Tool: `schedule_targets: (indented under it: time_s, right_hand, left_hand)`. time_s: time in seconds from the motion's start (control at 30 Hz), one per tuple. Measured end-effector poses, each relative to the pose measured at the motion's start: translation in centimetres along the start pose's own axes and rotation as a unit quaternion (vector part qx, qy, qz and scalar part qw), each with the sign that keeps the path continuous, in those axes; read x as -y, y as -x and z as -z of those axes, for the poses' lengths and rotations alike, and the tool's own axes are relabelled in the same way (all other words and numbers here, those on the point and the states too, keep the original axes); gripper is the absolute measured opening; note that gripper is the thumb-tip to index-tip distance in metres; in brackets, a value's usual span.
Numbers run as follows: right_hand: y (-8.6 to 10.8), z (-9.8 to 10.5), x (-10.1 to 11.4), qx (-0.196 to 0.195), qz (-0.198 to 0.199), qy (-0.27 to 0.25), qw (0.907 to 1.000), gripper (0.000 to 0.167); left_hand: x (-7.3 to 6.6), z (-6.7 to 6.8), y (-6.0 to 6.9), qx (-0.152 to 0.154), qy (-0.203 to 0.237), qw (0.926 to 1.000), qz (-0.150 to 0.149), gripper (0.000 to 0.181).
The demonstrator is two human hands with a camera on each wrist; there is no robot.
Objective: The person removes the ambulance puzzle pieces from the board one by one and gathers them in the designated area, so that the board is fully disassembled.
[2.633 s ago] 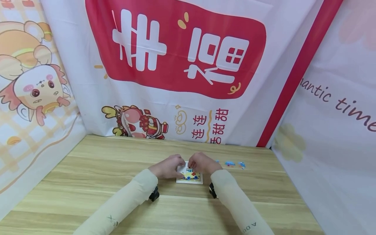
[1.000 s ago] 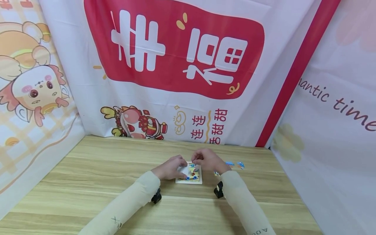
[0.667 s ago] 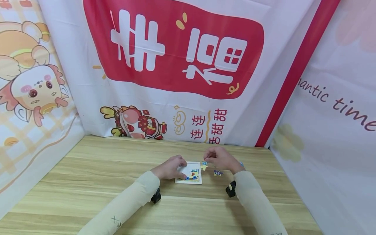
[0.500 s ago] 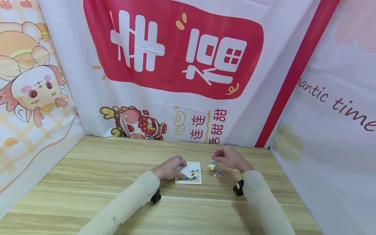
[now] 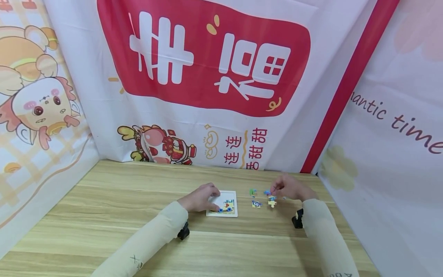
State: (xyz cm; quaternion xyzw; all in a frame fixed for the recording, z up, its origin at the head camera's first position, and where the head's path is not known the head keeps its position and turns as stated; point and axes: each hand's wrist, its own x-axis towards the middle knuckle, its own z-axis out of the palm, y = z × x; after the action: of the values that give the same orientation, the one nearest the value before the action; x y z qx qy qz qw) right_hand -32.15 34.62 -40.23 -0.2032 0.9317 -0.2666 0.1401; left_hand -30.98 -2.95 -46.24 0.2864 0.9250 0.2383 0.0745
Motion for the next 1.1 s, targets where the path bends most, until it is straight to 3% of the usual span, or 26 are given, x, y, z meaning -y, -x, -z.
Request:
schedule_targets:
  time_s: [0.17,0.43,0.97,1.1]
  right_hand:
    - [0.1,-1.2,-1.4,-0.017,-0.024,-0.002,0.9996,0.005]
    - [-0.6,-2.7,-3.0,-0.046,-0.003,-0.031,0.9985,0.004]
    - [-0.9,-3.5,-2.3,-0.050,0.009,0.020,0.9985,0.004]
    - [-1.5,-3.2,-1.3,-0.045,-0.007,0.033,0.9984,0.003]
  left_hand:
    - [-0.3,0.1,0.1,-0.002,0.000,1.0000,-0.008,0.053]
    - [-0.3,0.0,-0.1,0.000,-0.002,1.0000,0.000,0.053]
    - [-0.1,-0.1,0.0,0.002,0.000,1.0000,0.007,0.053]
    - [-0.2,0.0,0.0,0.000,-0.002,1.0000,0.003,0.053]
